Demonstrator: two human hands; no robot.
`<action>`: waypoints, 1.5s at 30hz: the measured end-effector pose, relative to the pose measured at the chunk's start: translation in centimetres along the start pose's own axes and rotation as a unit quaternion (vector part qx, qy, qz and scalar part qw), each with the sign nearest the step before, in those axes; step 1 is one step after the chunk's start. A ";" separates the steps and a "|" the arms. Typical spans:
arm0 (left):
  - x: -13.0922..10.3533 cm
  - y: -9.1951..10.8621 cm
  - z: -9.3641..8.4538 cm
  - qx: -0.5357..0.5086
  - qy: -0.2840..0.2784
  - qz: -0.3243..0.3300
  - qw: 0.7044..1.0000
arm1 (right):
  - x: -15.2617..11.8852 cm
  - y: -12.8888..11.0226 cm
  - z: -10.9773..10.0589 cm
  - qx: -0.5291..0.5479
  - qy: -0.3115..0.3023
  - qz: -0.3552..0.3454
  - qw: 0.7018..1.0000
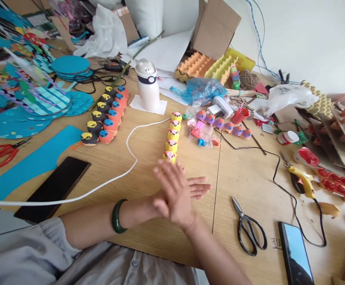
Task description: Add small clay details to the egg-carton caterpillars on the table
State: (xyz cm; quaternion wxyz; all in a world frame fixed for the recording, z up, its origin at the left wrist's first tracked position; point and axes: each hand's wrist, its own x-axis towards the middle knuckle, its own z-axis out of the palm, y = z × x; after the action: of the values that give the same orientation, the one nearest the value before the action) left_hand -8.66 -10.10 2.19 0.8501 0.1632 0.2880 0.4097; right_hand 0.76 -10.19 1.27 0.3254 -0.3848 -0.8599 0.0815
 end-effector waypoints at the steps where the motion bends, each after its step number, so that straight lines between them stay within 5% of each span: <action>1: 0.0 0.0 -0.4 -0.008 0.015 -0.008 1.000 | 0.0 -0.4 0.2 0.013 -0.028 -0.047 0.998; 4: 0.1 0.9 -1.2 -0.031 0.030 -0.033 0.999 | -0.8 0.1 0.7 -0.011 -0.018 -0.083 0.996; 9: -0.5 1.7 -1.7 -0.073 0.045 -0.066 0.994 | -2.5 3.2 0.7 -0.025 0.015 0.066 0.997; 14: -3.9 3.5 -4.3 0.074 0.043 -0.066 0.994 | -2.0 3.7 1.1 0.097 0.070 0.169 0.978; 21: -5.1 6.7 -9.8 0.302 0.193 0.053 0.932 | 1.3 4.3 3.2 0.291 0.126 0.364 0.876; 27: -1.4 7.2 -8.2 0.437 0.129 0.055 0.888 | 2.0 2.8 4.6 0.432 0.169 0.453 0.761; 30: -0.5 7.1 -7.3 0.417 0.115 0.053 0.900 | 1.7 2.4 3.8 0.451 0.182 0.484 0.728; 34: -0.9 6.1 -7.3 0.411 0.084 0.031 0.907 | 1.2 2.0 2.3 0.449 0.149 0.510 0.718; 40: -2.2 5.1 -6.7 0.518 0.101 0.030 0.849 | 0.0 0.5 2.0 0.419 0.123 0.489 0.755; 45: -2.8 6.1 -6.2 0.419 0.055 -0.037 0.906 | -0.9 -0.4 2.2 0.401 0.133 0.469 0.776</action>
State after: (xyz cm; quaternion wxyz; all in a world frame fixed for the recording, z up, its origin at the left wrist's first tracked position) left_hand -17.54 -8.35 1.49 0.7012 0.4706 0.4848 0.2275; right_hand -0.41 -10.87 -0.71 0.4830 -0.5818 -0.4107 0.5095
